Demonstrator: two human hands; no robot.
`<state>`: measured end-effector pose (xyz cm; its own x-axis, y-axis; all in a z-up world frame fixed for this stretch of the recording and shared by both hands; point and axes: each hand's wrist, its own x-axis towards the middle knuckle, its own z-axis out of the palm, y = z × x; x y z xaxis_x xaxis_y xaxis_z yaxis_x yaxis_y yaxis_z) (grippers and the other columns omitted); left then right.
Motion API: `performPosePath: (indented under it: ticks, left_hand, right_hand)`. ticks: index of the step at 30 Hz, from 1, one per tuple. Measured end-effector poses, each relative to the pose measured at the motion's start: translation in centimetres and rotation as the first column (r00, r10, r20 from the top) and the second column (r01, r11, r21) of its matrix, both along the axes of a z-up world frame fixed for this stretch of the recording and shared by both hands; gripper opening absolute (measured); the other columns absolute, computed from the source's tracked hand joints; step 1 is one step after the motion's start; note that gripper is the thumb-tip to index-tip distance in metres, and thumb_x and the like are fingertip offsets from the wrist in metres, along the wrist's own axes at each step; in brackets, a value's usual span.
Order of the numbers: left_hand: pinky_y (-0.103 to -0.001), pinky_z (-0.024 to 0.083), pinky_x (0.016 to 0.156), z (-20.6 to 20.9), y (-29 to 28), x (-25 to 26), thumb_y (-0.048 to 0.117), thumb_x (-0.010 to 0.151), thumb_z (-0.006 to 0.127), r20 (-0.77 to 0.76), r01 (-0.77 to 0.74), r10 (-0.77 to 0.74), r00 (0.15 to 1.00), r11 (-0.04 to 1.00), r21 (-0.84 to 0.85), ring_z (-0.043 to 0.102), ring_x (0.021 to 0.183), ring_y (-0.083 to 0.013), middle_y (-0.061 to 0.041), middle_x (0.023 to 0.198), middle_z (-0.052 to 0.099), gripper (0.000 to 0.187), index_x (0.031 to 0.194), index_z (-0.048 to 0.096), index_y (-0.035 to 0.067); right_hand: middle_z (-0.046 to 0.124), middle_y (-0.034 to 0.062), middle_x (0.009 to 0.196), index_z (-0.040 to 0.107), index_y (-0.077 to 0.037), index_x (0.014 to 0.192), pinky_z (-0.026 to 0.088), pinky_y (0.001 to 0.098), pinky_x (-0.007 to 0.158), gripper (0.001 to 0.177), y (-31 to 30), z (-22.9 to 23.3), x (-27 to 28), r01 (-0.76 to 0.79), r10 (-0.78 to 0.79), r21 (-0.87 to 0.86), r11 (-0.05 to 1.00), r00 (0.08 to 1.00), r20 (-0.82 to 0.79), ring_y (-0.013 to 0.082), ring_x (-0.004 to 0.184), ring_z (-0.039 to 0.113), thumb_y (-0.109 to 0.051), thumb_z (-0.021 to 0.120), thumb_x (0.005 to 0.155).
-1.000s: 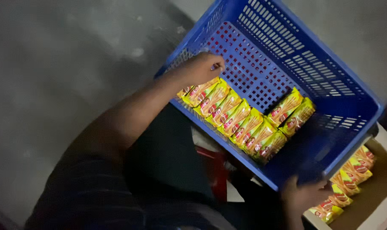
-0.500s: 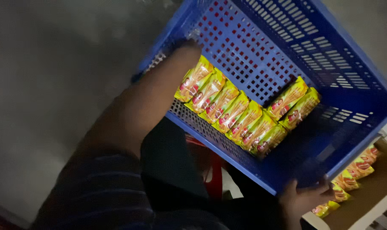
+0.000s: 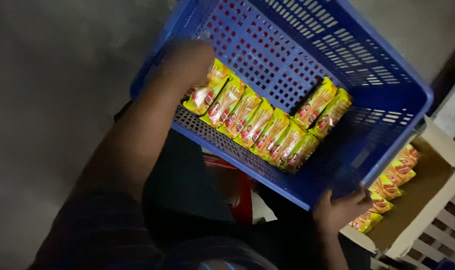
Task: The person transfers yellow snack packets from a blue plastic basket into a cardboard box. They place the packets one by one into the box, arranging them in rows until the basket is empty and the box is full. Finally, the person closes the flaps of the cardboard box.
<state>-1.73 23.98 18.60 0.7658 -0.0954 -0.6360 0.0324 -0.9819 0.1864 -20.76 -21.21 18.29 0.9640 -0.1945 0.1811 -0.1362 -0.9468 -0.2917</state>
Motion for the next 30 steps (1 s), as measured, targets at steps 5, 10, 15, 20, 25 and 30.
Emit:
performPosePath:
  ticks: [5,10,15,20,25,30]
  left_hand:
    - [-0.052,0.053,0.080,4.1,1.1,-6.9,0.007,0.076,0.077,0.474,0.112,0.068,0.878,0.933,-0.342,0.069,0.092,-0.0409,-0.017,0.096,0.073,0.016,0.091,0.079,0.011]
    - [-0.050,0.045,0.092,8.2,-2.5,-11.8,0.017,0.079,0.086,0.671,0.223,0.252,0.697,0.813,-0.537,0.060,0.103,-0.0424,-0.014,0.107,0.065,0.015,0.083,0.075,0.008]
    - [-0.025,0.037,0.060,6.2,-11.0,-15.9,0.016,0.090,0.078,0.067,-0.229,0.721,0.690,0.305,-0.924,0.050,0.064,-0.0129,0.001,0.068,0.051,0.020,0.088,0.060,0.008]
    - [-0.035,0.064,0.065,0.0,-19.4,-18.7,0.022,0.096,0.075,-0.432,-0.492,0.619,0.656,-0.084,-0.867,0.068,0.078,-0.0194,-0.009,0.090,0.060,0.029,0.100,0.055,0.002]
    - [-0.048,0.064,0.072,3.2,-25.3,-20.9,0.017,0.098,0.071,-0.543,-0.569,0.555,0.630,-0.146,-0.809,0.068,0.096,-0.0286,-0.015,0.104,0.056,0.028,0.106,0.052,-0.002]
    - [-0.044,0.066,0.073,5.7,-29.3,-21.4,0.015,0.099,0.069,-0.558,-0.558,0.413,0.720,-0.134,-0.819,0.070,0.090,-0.0259,-0.012,0.099,0.058,0.024,0.104,0.053,-0.001]
  right_hand:
    - [0.038,0.0375,0.134,0.043,0.012,0.142,0.035,0.0659,0.104,0.081,-2.7,-2.6,-0.7,0.068,-0.070,-0.054,0.996,0.997,-0.023,0.0594,0.121,0.043,-0.016,0.071,0.072]
    - [0.038,0.0476,0.137,0.047,0.017,0.140,0.040,0.0704,0.102,0.077,-2.4,-2.6,-0.6,0.185,-0.192,-0.125,0.975,0.980,-0.042,0.0674,0.121,0.046,-0.017,0.081,0.079]
    - [0.044,0.0329,0.137,0.051,-0.004,0.140,0.042,0.0679,0.097,0.074,-2.0,-2.0,-1.0,0.185,-0.184,-0.012,0.983,0.980,0.075,0.0566,0.121,0.051,-0.016,0.081,0.074]
    - [0.058,0.0166,0.130,0.066,-0.018,0.125,0.046,0.0592,0.093,0.045,-0.8,0.9,-3.7,0.149,-0.183,0.290,0.946,0.979,0.095,0.0463,0.115,0.058,-0.008,0.074,0.082]
    - [0.069,0.0165,0.121,0.068,-0.011,0.125,0.060,0.0405,0.070,0.030,-0.1,6.9,-7.2,0.134,-0.109,0.690,0.711,0.991,-0.080,0.0321,0.075,0.074,-0.007,0.064,0.096]
    - [0.056,0.0323,0.142,0.054,0.000,0.141,0.044,0.0599,0.108,0.054,-0.4,12.7,-9.4,0.084,-0.017,0.575,0.814,0.992,-0.122,0.0555,0.129,0.053,-0.015,0.071,0.092]
